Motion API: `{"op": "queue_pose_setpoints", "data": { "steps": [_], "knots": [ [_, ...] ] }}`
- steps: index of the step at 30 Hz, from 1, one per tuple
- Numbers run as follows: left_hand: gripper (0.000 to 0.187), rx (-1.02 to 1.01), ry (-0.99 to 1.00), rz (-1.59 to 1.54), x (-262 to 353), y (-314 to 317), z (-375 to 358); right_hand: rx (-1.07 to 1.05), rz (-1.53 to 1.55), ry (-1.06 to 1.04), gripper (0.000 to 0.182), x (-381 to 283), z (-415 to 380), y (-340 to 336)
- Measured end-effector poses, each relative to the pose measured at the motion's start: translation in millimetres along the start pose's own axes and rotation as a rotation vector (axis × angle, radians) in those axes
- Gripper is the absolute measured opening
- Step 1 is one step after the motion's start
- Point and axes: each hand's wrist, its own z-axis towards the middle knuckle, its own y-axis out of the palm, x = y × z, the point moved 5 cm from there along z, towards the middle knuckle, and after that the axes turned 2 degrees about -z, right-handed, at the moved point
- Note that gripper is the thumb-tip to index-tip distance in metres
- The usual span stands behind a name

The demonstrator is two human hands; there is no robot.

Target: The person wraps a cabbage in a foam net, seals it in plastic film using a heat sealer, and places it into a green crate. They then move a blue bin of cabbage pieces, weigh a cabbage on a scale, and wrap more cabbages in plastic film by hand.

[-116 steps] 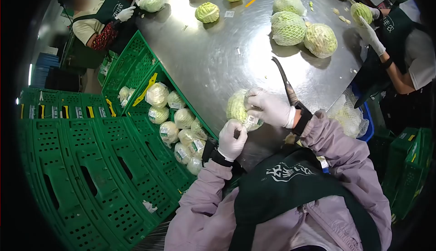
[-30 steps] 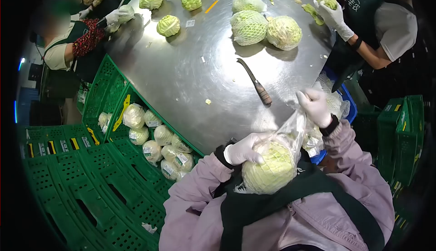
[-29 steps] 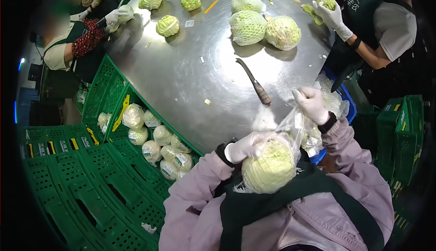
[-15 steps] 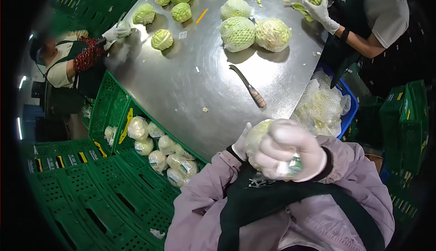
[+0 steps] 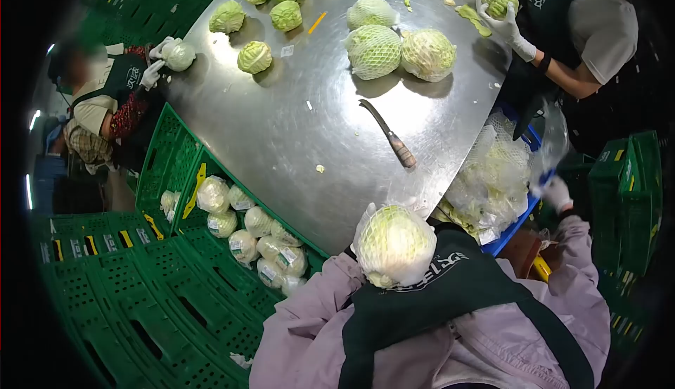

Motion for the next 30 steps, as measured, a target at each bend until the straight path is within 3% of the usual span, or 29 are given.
{"op": "queue_pose_setpoints", "data": {
  "steps": [1, 2, 3, 5, 7, 8, 10, 12, 14, 15, 18, 19, 21, 23, 24, 26, 28, 29, 30],
  "knots": [
    [0.076, -0.003, 0.008, 0.000, 3.9, -4.8, 1.0, -0.192, -0.222, 0.077, 0.026, -34.6, -39.5, -10.2],
    [0.073, 0.097, 0.074, 0.007, 10.5, -14.3, 2.9, -0.203, -0.109, 0.279, 0.036, -47.8, -55.3, -13.6],
    [0.072, 0.199, 0.137, 0.014, 16.7, -22.9, 3.9, 0.045, -0.080, 0.139, 0.044, -17.9, -40.1, 22.4],
    [0.068, 0.189, 0.118, 0.130, 32.2, -12.1, 19.7, 0.150, 0.324, 0.050, 0.050, -95.0, -42.4, -5.3],
    [0.070, 0.314, 0.204, 0.273, 45.2, 11.1, 42.7, -0.073, 0.919, 0.013, 0.056, -224.4, -55.7, -43.1],
    [0.074, 0.268, 0.190, 0.248, 47.9, 25.0, 58.1, -0.193, 1.114, -0.106, 0.060, -291.7, -65.3, -64.6],
    [0.076, 0.308, 0.208, 0.415, 58.5, 37.1, 84.1, -0.246, 1.199, -0.423, 0.067, -359.0, -59.8, -70.9],
    [0.074, 0.416, 0.279, 0.598, 71.5, 50.6, 105.1, -0.270, 1.317, -0.471, 0.069, -382.2, -22.0, -40.9],
    [0.070, 0.453, 0.405, 0.754, 88.7, 53.0, 118.4, -0.571, 1.705, -0.076, 0.061, -396.3, 5.3, -30.8],
    [0.069, 0.423, 0.419, 0.777, 100.9, 50.5, 121.9, -0.618, 1.715, 0.050, 0.059, -398.9, 23.0, -18.4],
    [0.070, 0.344, 0.457, 0.860, 111.6, 63.7, 112.9, -0.573, 1.655, 0.090, 0.071, -416.7, 55.7, -9.4],
    [0.069, 0.309, 0.434, 0.863, 114.9, 58.2, 108.5, -0.552, 1.668, 0.168, 0.065, -418.3, 67.1, 4.8],
    [0.059, 0.330, 0.456, 0.829, 120.8, 47.8, 90.4, -0.164, 1.237, -0.583, 0.061, -444.4, 79.1, 3.3],
    [0.048, 0.285, 0.582, 0.862, 125.0, 46.7, 56.5, 0.278, 0.870, -0.752, 0.065, -463.4, 84.1, -18.4],
    [0.048, 0.326, 0.632, 0.852, 132.4, 41.4, 32.6, 0.000, 1.255, -0.563, 0.070, -460.1, 108.2, -10.1],
    [0.041, 0.364, 0.878, 0.816, 146.2, 33.2, -18.8, -0.170, 1.351, -0.478, 0.072, -446.2, 155.5, 7.6],
    [0.037, 0.503, 1.133, 0.785, 168.9, 17.0, -96.4, -0.143, 1.310, -0.444, 0.067, -443.0, 179.7, 8.1],
    [0.037, 0.647, 1.217, 0.850, 180.7, -3.4, -140.9, -0.250, 1.490, -0.242, 0.066, -444.7, 188.5, 1.7],
    [0.037, 0.809, 1.288, 0.908, 191.9, -23.8, -185.5, -0.216, 1.541, -0.037, 0.064, -449.7, 188.0, -6.3]
  ]
}}
